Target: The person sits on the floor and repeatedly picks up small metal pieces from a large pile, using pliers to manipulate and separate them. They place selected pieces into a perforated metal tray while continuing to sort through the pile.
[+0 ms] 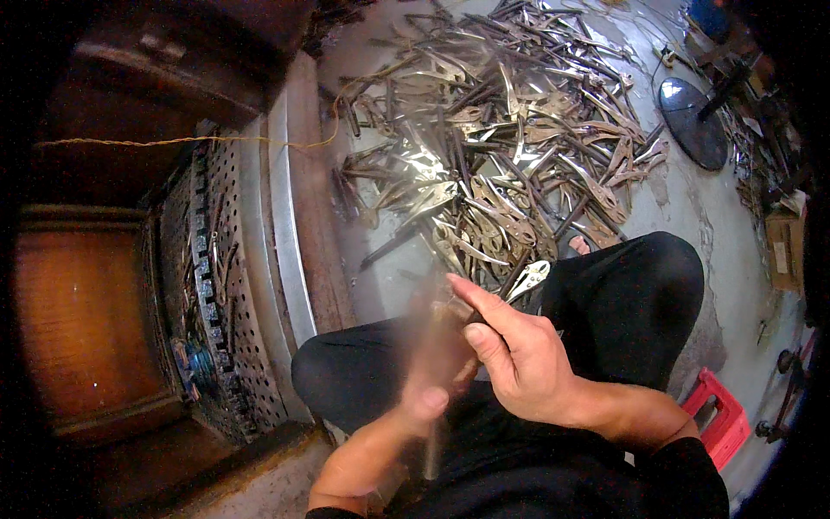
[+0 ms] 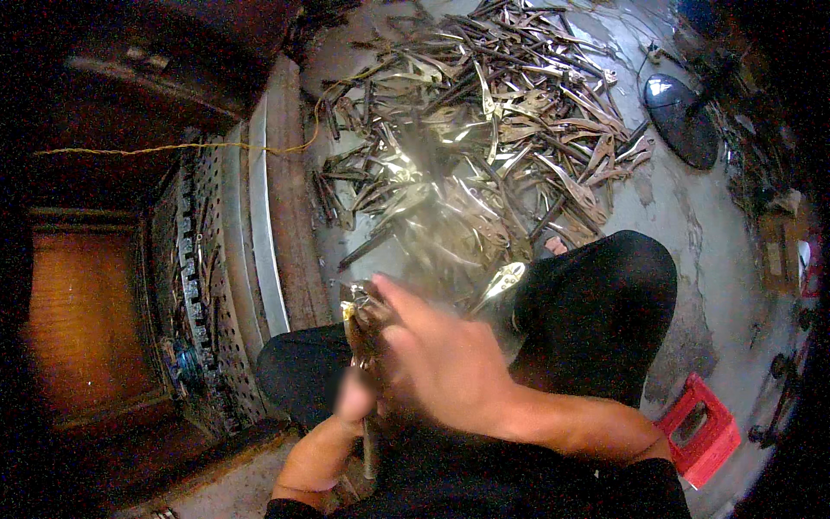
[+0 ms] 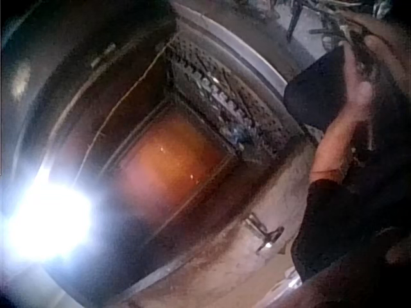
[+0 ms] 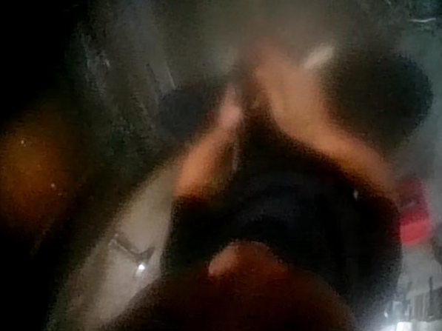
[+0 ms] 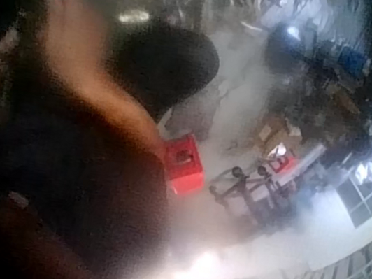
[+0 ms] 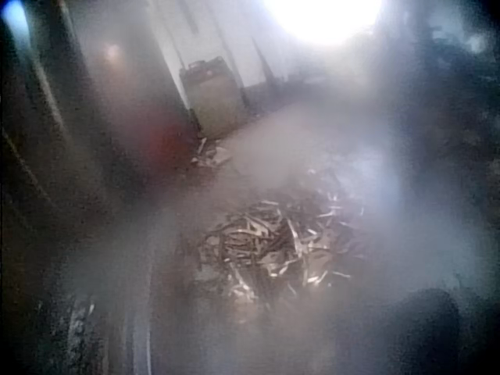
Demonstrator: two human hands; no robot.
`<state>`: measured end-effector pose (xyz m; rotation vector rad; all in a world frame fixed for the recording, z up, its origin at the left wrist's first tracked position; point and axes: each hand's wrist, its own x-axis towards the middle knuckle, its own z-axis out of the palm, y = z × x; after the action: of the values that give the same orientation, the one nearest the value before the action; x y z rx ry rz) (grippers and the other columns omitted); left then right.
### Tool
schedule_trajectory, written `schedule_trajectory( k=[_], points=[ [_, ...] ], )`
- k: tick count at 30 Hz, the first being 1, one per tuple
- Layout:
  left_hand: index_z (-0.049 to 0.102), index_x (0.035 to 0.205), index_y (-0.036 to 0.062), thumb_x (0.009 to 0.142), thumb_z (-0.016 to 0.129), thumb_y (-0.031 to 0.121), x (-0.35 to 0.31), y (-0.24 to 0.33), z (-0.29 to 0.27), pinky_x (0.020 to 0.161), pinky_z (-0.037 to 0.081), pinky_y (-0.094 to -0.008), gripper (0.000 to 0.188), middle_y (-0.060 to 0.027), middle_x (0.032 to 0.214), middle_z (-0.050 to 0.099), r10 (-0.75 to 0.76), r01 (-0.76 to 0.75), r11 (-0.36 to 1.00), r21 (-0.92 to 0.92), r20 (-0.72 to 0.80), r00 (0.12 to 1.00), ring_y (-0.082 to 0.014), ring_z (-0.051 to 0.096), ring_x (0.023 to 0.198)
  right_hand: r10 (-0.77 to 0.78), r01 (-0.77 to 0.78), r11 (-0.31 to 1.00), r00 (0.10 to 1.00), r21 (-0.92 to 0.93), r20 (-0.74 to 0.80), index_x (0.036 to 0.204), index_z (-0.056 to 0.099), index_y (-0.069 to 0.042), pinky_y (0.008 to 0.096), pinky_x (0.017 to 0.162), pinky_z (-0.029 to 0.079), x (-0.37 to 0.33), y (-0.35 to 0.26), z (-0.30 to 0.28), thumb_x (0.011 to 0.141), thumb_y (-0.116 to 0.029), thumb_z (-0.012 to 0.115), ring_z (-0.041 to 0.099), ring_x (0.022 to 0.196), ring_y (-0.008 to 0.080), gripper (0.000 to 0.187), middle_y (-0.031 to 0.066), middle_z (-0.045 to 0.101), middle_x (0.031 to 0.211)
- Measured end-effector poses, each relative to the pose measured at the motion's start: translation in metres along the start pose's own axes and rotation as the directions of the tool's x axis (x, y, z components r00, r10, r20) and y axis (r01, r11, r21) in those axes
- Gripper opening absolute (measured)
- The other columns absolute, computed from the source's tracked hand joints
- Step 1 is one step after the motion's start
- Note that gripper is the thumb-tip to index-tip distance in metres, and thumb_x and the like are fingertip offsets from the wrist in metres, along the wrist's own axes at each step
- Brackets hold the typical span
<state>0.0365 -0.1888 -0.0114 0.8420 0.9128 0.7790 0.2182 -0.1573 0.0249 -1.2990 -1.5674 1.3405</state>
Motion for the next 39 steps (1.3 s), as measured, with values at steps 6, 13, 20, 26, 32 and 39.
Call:
schedule_trajectory(
  k=[6,13,20,26,32,39],
  points=[
    [0.04,0.138,0.0027,0.074,0.062,0.079,0.003,0.001,0.003,0.054,0.029,-0.0259,0.102,0.0023,0.082,0.044,0.029,-0.027,0.997,0.077,-0.017,0.999,-0.0094,0.04,0.066,-0.008,0.009,0.999,1.0,0.037,-0.02,0.145,0.049,0.004,0.0328,0.089,0.054,0.001,0.004,0.004,0.104,-0.012,0.054,0.072,0.106,0.029,0.044,0.027,0.067,0.123],
    [0.043,0.134,0.0092,0.093,0.063,0.046,0.013,0.014,0.026,0.058,0.044,-0.0273,0.058,0.001,0.088,0.053,-0.117,0.111,0.993,-0.039,-0.265,0.957,-0.0123,0.055,0.072,-0.127,0.138,0.989,0.978,0.058,-0.165,0.145,0.049,0.005,0.0275,0.067,0.05,0.002,0.025,0.021,0.108,-0.016,0.051,0.059,0.071,0.0113,0.043,0.009,0.066,0.088],
    [0.049,0.128,0.0094,0.094,0.066,0.025,0.015,0.005,0.028,0.058,0.046,-0.0255,0.042,-0.0021,0.093,0.056,0.013,-0.023,0.999,-0.029,-0.301,0.954,-0.0141,0.058,0.077,0.092,-0.053,0.943,0.99,0.328,-0.104,0.15,0.046,0.0,0.0225,0.057,0.042,-0.001,0.01,0.026,0.111,-0.026,0.047,0.049,0.062,0.005,0.047,-0.0032,0.052,0.073],
    [0.056,0.111,0.0013,0.084,0.069,0.011,0.019,0.001,0.018,0.056,0.045,-0.0316,0.031,-0.0066,0.08,0.058,0.144,-0.093,0.978,0.188,-0.283,0.948,-0.0187,0.056,0.066,-0.039,0.038,0.997,0.999,0.072,0.018,0.149,0.045,0.0,0.0304,0.064,0.05,0.004,0.004,-0.004,0.106,-0.016,0.051,0.062,0.065,0.0195,0.046,0.0125,0.062,0.076],
    [0.059,0.102,-0.0012,0.081,0.064,0.002,0.024,-0.013,0.001,0.055,0.044,-0.0325,0.021,-0.0041,0.072,0.056,0.301,-0.227,0.879,0.419,-0.119,0.946,-0.0163,0.055,0.063,-0.059,0.064,0.995,0.996,-0.082,0.063,0.146,0.049,0.0,0.0353,0.072,0.054,0.004,-0.001,-0.02,0.103,-0.014,0.055,0.07,0.075,0.0345,0.046,0.0242,0.067,0.088],
    [0.057,0.115,0.0024,0.085,0.066,0.007,0.019,0.027,0.028,0.063,0.046,-0.0301,0.032,-0.003,0.086,0.057,-0.008,0.039,0.99,0.137,-0.217,0.976,-0.0119,0.057,0.077,0.042,-0.049,0.994,0.996,0.098,0.075,0.148,0.048,0.0,0.0313,0.066,0.051,0.002,0.004,-0.014,0.106,-0.017,0.052,0.062,0.065,0.0179,0.045,0.0133,0.062,0.075]
  ],
)
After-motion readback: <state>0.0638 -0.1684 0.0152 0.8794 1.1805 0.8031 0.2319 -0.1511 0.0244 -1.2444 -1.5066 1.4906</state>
